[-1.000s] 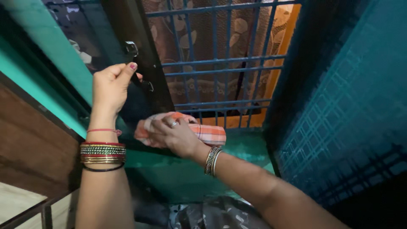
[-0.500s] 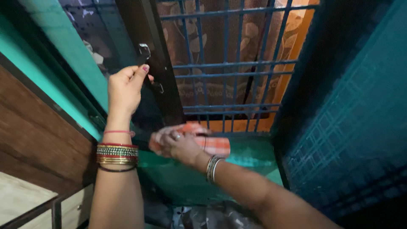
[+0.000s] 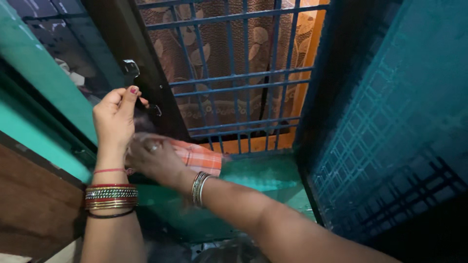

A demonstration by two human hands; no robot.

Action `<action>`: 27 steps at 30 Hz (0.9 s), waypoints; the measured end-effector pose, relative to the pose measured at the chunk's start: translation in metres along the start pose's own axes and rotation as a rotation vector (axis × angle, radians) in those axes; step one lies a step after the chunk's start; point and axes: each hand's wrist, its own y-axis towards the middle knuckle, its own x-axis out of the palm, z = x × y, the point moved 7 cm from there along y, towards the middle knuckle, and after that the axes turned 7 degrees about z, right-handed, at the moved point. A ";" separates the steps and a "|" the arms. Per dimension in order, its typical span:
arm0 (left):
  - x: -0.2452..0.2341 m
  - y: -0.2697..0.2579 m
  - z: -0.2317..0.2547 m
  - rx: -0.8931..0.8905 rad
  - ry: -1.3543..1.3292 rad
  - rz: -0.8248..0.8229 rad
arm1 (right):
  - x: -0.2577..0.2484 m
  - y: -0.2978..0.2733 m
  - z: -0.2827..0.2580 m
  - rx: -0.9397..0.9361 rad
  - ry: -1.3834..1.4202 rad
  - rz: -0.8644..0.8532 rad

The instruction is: The person cleans a window with a metal grille using a cloth. They wipe the metal frame and the glass pane, moving the cloth back and forth to remove dirt.

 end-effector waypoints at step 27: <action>-0.087 -0.123 -0.068 0.147 0.828 0.421 | -0.064 0.064 0.035 0.188 0.371 0.374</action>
